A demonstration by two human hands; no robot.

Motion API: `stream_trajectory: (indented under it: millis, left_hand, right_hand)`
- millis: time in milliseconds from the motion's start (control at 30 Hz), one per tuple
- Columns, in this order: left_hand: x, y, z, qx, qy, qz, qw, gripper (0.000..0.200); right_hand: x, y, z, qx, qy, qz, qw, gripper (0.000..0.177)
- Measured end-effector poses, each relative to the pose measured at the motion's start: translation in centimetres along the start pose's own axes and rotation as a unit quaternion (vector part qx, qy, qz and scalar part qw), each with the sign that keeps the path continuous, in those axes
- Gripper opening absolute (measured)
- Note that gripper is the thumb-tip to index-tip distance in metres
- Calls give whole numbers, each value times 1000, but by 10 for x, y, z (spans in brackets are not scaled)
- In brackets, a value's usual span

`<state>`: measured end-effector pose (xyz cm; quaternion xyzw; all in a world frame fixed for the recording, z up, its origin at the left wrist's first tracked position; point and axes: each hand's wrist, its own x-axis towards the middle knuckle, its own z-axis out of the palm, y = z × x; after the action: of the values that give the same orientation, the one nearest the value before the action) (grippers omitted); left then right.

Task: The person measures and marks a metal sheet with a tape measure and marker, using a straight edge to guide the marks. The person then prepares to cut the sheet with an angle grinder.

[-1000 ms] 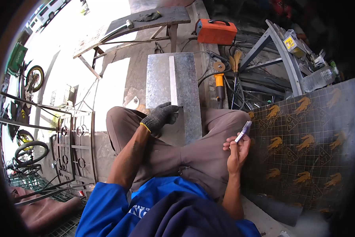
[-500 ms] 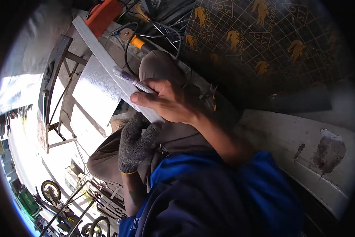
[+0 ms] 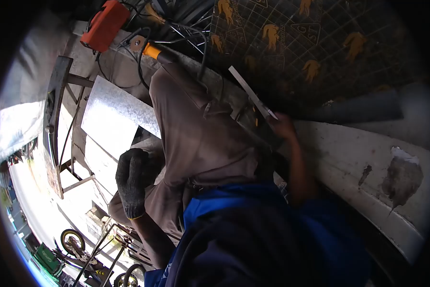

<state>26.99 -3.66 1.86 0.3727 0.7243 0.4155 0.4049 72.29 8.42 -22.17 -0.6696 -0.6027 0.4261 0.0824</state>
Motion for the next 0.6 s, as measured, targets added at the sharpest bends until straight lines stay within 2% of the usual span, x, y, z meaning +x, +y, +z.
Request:
stream_trajectory:
  millis: [67,133,167,233,267,333,367,400,433,467,600]
  left_hand:
    - [-1,-7,-2,-21,-1,-2,1000,23]
    - [0,-15,-4,-44,-2,-6,999,21]
    - [2,-20,-5,-35,2,3,999,20]
    - [3,-17,-2,-27,8,13,1000,20]
    - [2,-8,3,-56,7,-18,998,20]
    - [4,-5,6,-86,10,-51,995,19]
    - [5,-11,6,-99,-3,-41,994,19]
    - [6,-16,5,-111,-12,-31,993,20]
    - [6,-18,5,-110,1,-30,993,20]
    - [6,-18,6,-113,-9,-34,993,20]
    - [2,-15,1,-72,-12,-32,997,20]
  right_hand:
    - [-8,32,26,-54,-4,8,999,46]
    - [-32,44,46,-93,-1,142,985,49]
    - [-49,53,56,-95,0,144,985,49]
    - [-82,70,80,-17,131,63,989,53]
    - [-89,92,91,-18,132,62,989,53]
    - [-95,160,115,-198,110,-143,963,50]
    - [-93,184,132,-197,107,-148,963,50]
    - [-85,196,145,-70,57,22,996,45]
    - [-78,207,158,42,44,200,978,40]
    - [-77,203,163,86,43,277,956,40]
    - [-82,167,153,92,22,288,953,40]
